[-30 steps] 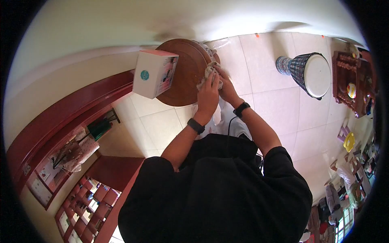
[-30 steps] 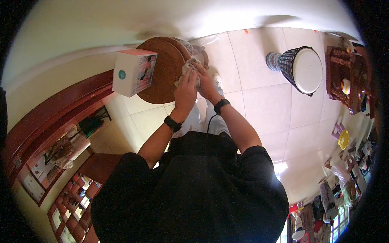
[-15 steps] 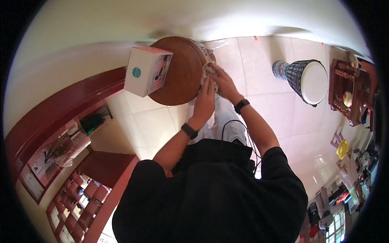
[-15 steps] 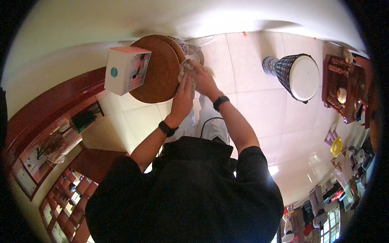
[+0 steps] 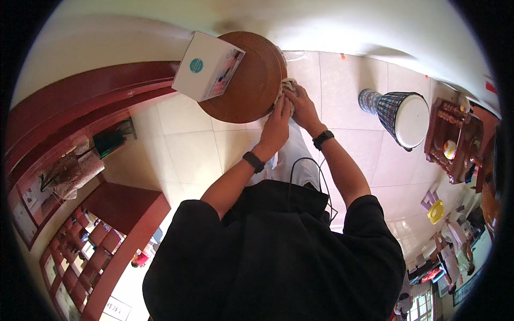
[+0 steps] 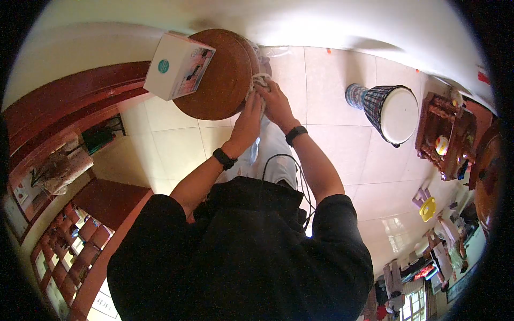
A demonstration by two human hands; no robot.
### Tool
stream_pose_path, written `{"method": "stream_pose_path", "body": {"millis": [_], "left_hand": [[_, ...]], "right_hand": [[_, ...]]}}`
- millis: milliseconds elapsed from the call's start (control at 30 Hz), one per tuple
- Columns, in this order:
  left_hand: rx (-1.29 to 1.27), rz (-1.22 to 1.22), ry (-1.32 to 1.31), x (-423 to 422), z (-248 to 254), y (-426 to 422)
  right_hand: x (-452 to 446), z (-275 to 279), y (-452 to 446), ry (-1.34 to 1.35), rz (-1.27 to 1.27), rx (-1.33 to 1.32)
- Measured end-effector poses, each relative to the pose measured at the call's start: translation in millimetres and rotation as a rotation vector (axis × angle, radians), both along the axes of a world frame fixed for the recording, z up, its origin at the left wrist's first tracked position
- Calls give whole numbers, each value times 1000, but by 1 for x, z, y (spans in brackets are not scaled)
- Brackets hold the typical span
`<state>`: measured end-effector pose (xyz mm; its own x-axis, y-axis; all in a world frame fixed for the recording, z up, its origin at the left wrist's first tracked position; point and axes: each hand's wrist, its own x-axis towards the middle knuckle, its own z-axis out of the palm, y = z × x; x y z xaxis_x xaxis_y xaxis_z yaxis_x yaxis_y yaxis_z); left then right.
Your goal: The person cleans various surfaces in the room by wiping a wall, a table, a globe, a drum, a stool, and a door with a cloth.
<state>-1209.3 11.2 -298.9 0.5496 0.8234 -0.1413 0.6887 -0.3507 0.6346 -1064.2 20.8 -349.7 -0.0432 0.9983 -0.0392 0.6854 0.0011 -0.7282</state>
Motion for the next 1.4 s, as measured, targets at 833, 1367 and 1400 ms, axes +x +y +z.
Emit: {"method": "stream_pose_path", "body": {"millis": [833, 1367, 1400], "left_hand": [[-34, 297, -86, -215, -14, -66], [-110, 240, -326, -198, 45, -87], [-108, 257, -351, -184, 54, -85]], "right_hand": [[-227, 28, -74, -14, 2, -57], [-158, 84, -106, 202, 183, -131], [-144, 100, -107, 229, 153, -112]]}}
